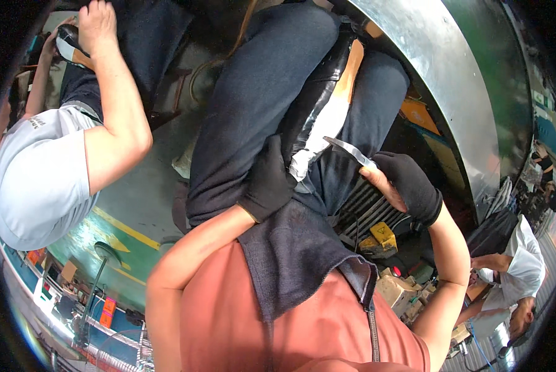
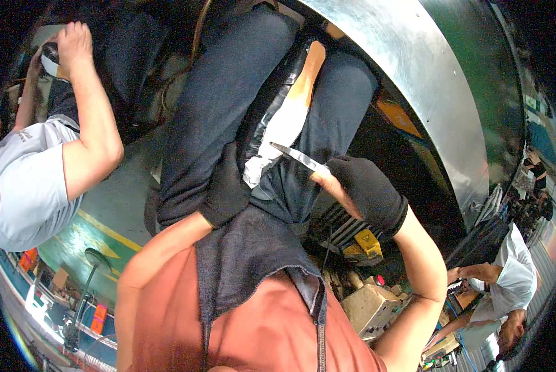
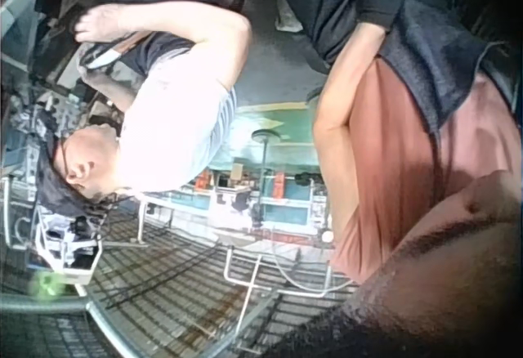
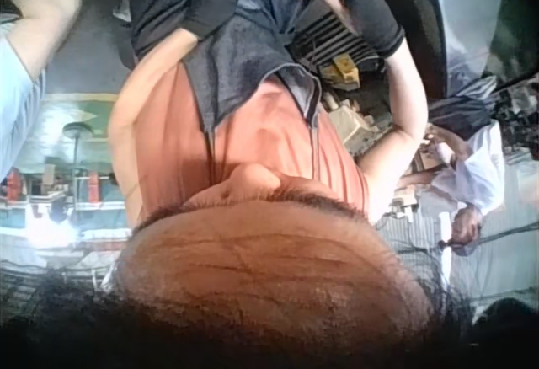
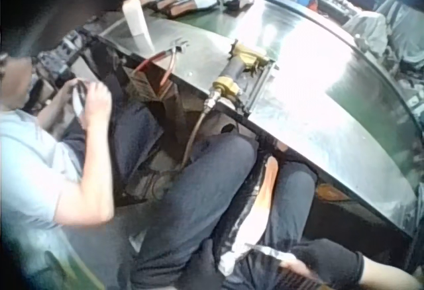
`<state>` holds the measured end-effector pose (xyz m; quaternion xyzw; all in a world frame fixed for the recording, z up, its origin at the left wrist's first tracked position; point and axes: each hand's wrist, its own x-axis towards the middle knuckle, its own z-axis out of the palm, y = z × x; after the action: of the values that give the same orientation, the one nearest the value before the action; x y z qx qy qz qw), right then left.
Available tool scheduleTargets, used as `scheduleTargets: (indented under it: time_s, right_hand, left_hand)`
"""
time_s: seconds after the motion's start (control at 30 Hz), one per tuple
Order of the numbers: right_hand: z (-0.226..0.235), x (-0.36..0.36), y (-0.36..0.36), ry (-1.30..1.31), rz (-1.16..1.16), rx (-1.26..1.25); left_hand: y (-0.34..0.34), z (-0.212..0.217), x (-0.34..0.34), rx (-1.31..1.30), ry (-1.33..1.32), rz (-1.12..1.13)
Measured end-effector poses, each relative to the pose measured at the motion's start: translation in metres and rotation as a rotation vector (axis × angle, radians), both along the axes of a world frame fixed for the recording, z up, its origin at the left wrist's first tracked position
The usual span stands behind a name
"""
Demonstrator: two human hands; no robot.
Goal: The person repairs a black shoe by scraping the sole with a metal tool and wiping the surface with a cloth. They then use a pneumatic nail gun to attach a new sole piece to the shoe. The person handles the shoe and tools with gloved hands while seated at a workbench.
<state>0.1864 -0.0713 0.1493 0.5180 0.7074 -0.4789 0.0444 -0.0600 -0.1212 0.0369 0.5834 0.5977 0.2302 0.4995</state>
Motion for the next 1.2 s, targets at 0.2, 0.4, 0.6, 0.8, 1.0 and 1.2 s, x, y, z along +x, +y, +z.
scheduleTargets:
  time_s: [0.2,0.4,0.6,0.8,1.0,1.2]
  right_hand:
    - [-0.026,-0.016,-0.034,0.181,-0.5,-0.113]
    - [-0.034,-0.073,-0.03,0.387,-0.805,-0.02]
    - [-0.033,-0.084,-0.029,0.408,-0.815,-0.122]
    - [-0.046,-0.077,-0.041,0.41,-0.863,-0.079]
    - [-0.04,-0.077,-0.035,0.452,-0.857,-0.005]
    - [-0.026,-0.016,-0.035,0.27,-0.521,-0.082]
  left_hand:
    - [0.002,0.014,0.002,0.13,0.084,0.031]
    - [0.008,0.033,0.004,0.11,0.032,0.044]
    - [0.007,0.033,-0.001,0.165,0.02,0.007]
    - [0.002,0.03,0.0,0.167,0.069,-0.059]
    - [0.006,0.034,0.003,0.204,0.093,-0.06]
    - [0.012,0.045,0.003,0.04,0.013,0.039]
